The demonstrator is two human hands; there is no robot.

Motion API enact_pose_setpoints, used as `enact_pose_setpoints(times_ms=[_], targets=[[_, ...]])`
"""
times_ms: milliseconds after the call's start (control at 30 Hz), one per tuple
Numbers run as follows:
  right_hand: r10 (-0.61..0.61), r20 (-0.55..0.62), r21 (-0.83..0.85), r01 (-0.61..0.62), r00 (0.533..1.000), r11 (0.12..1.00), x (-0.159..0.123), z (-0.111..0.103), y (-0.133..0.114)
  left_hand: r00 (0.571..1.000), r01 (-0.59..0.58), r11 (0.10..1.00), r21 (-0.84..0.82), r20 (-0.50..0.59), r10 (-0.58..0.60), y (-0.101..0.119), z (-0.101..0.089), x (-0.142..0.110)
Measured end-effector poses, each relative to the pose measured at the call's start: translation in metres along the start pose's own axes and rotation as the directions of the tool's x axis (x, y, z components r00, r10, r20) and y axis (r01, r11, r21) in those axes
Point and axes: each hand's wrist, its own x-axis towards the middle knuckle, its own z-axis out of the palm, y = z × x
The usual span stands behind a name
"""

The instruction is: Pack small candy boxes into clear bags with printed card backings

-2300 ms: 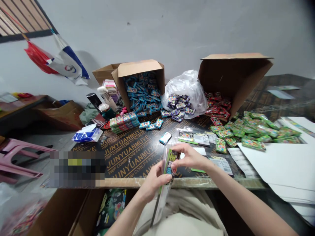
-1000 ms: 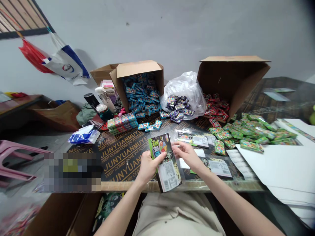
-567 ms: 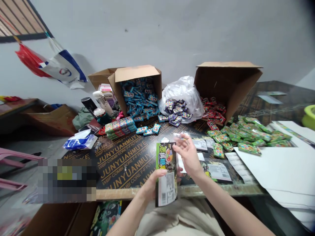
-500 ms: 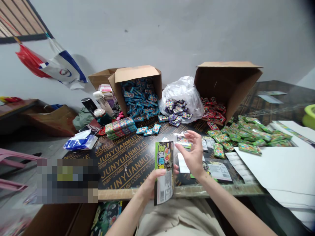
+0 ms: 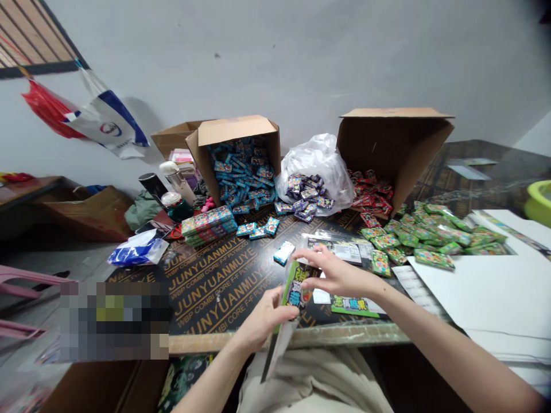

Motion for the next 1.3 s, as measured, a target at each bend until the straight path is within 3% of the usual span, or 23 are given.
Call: enact_pose_setpoints(times_ms=[67,133,167,233,267,300,367,433,600,700,800,900,1067,1167,1233,1300], targets=[[0.011,-0.038,0.075,-0.008,0.999,0.997,0.001,0.005,0.003,0.996,0.021,1.000,0.014,-0.084,-0.020,-0.003,0.001,0.002],[0.016,-0.155,0.170,0.011,0.988,0.985,0.003,0.011,0.008,0.989,0.014,1.000,-0.013,-0.150,-0.016,-0.003,0.001,0.004],[0.039,-0.263,0.209,0.017,0.964,0.978,0.004,0.016,0.011,0.984,0.001,0.999,-0.040,-0.177,-0.008,-0.003,0.000,0.005],[0.145,-0.488,0.293,0.005,0.861,0.956,0.006,0.027,0.018,0.975,-0.033,0.995,-0.098,-0.223,0.010,0.001,-0.002,0.006],[0.214,-0.541,0.357,-0.009,0.813,0.934,0.007,0.033,0.021,0.972,-0.045,0.992,-0.116,-0.233,0.017,0.002,-0.002,0.007],[0.278,-0.530,0.435,-0.024,0.802,0.900,0.007,0.040,0.024,0.972,-0.050,0.992,-0.117,-0.232,0.022,0.003,-0.003,0.007],[0.345,-0.379,0.583,-0.067,0.859,0.810,0.008,0.051,0.026,0.977,-0.045,0.997,-0.057,-0.211,0.032,0.003,-0.005,0.007],[0.337,-0.251,0.640,-0.106,0.907,0.761,0.011,0.057,0.026,0.977,-0.051,0.996,0.072,-0.205,0.065,0.000,-0.008,0.007],[0.297,-0.271,0.546,-0.108,0.916,0.831,0.021,0.048,0.021,0.942,-0.091,0.914,0.396,-0.264,0.208,-0.005,-0.017,0.011],[0.338,-0.247,0.629,-0.115,0.908,0.769,0.023,0.046,0.022,0.917,-0.109,0.916,0.387,-0.316,0.243,-0.003,-0.019,0.016],[0.341,-0.046,0.749,-0.193,0.939,0.634,0.015,0.061,0.028,0.873,-0.154,0.945,0.289,-0.407,0.267,-0.003,-0.022,0.025],[0.290,0.092,0.763,-0.254,0.953,0.594,0.003,0.083,0.038,0.855,-0.160,0.962,0.219,-0.457,0.246,-0.009,-0.027,0.034],[0.411,-0.084,0.647,-0.264,0.908,0.715,-0.008,0.092,0.061,0.928,-0.130,0.972,0.194,-0.321,0.188,-0.028,-0.031,0.036],[0.423,-0.200,0.682,-0.185,0.884,0.708,-0.006,0.085,0.068,0.968,-0.138,0.985,0.101,-0.195,0.155,-0.037,-0.031,0.036],[0.419,-0.271,0.694,-0.125,0.867,0.709,-0.004,0.082,0.067,0.980,-0.112,0.990,0.083,-0.154,0.124,-0.039,-0.030,0.038],[0.408,-0.314,0.680,-0.096,0.857,0.727,-0.003,0.081,0.063,0.974,-0.124,0.989,0.075,-0.181,0.136,-0.036,-0.030,0.040]])
